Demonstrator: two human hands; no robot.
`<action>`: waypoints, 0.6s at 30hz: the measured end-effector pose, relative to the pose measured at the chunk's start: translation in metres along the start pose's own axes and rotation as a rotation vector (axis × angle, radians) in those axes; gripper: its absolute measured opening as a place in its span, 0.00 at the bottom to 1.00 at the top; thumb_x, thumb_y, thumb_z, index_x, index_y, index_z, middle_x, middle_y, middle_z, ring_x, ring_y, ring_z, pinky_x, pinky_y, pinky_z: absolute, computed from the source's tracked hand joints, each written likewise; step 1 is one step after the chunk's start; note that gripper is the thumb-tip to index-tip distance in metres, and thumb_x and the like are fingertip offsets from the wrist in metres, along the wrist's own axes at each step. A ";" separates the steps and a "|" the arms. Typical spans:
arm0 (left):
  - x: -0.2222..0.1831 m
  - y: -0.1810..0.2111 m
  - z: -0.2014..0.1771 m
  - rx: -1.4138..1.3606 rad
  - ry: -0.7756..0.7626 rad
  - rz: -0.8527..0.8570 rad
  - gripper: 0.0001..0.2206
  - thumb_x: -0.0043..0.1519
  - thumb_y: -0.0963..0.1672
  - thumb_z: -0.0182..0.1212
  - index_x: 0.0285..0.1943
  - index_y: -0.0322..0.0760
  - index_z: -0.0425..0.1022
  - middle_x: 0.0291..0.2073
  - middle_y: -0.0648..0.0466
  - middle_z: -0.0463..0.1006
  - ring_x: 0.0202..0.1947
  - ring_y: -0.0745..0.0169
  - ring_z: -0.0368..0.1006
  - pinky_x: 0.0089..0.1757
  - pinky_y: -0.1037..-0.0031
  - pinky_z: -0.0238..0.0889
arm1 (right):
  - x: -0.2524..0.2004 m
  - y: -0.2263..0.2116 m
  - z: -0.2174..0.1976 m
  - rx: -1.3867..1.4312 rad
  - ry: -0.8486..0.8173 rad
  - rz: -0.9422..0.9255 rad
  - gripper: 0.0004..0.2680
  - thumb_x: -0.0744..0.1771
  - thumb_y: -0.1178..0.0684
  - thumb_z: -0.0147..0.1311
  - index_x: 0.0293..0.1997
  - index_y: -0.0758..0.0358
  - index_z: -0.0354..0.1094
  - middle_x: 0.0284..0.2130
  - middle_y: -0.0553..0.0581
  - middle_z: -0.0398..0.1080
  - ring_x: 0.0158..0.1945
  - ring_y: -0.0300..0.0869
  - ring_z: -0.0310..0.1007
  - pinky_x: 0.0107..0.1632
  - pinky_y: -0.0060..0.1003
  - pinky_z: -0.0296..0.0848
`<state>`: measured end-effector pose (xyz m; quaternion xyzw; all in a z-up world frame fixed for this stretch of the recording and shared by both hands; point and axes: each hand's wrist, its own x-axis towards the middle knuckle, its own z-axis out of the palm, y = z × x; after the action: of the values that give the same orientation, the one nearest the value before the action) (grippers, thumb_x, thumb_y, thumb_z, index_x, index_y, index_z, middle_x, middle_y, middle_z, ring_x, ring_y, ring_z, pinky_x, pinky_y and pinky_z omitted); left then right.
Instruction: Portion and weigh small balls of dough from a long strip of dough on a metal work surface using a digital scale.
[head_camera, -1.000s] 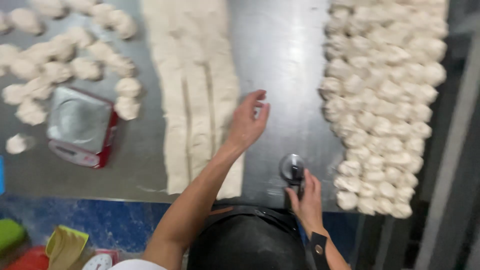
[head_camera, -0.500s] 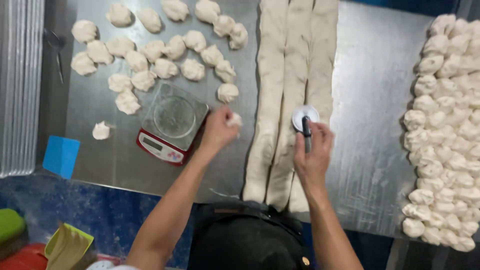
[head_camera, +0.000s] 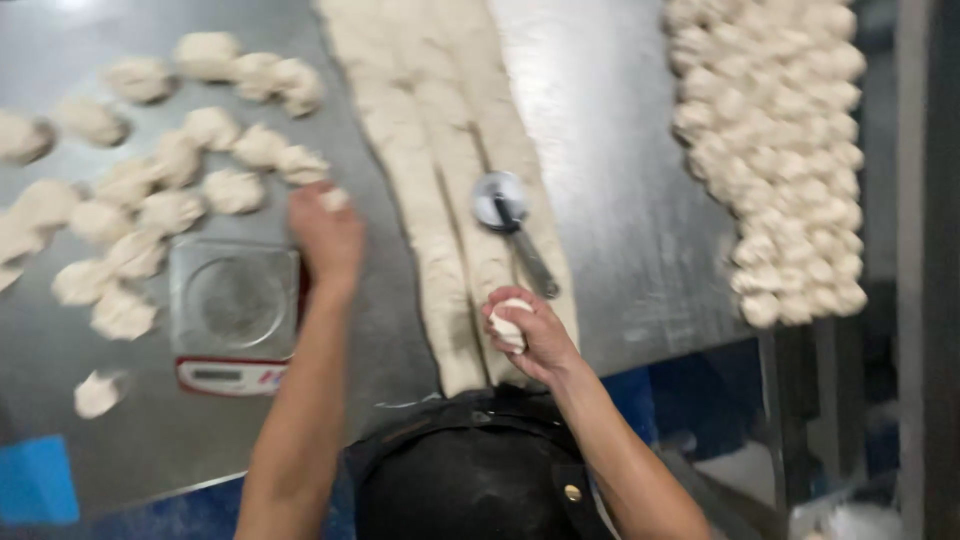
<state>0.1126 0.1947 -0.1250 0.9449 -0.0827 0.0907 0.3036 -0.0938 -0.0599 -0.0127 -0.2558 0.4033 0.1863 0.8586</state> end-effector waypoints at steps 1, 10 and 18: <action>-0.002 -0.010 -0.003 -0.234 0.009 -0.081 0.17 0.62 0.40 0.62 0.59 0.29 0.66 0.50 0.39 0.72 0.51 0.41 0.70 0.52 0.58 0.63 | 0.000 -0.002 -0.025 0.047 -0.058 -0.111 0.06 0.66 0.60 0.54 0.46 0.62 0.69 0.35 0.59 0.74 0.32 0.39 0.72 0.26 0.29 0.67; -0.065 0.019 -0.018 -1.316 -0.455 -0.946 0.21 0.77 0.54 0.52 0.42 0.33 0.74 0.29 0.48 0.72 0.26 0.55 0.72 0.28 0.67 0.66 | -0.019 -0.148 -0.154 -0.284 0.426 -0.973 0.14 0.67 0.57 0.58 0.59 0.57 0.60 0.43 0.52 0.68 0.44 0.38 0.70 0.42 0.31 0.74; -0.068 0.305 0.069 -1.041 -0.981 -0.679 0.09 0.67 0.44 0.64 0.42 0.34 0.69 0.29 0.38 0.73 0.23 0.51 0.68 0.25 0.62 0.60 | 0.042 -0.213 -0.209 -1.036 1.039 -1.207 0.17 0.68 0.51 0.67 0.60 0.63 0.65 0.52 0.59 0.69 0.54 0.51 0.73 0.56 0.43 0.73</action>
<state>-0.0095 -0.0840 -0.0250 0.5872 0.0540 -0.4840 0.6466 -0.0812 -0.3484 -0.0977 -0.8209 0.4017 -0.2702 0.3028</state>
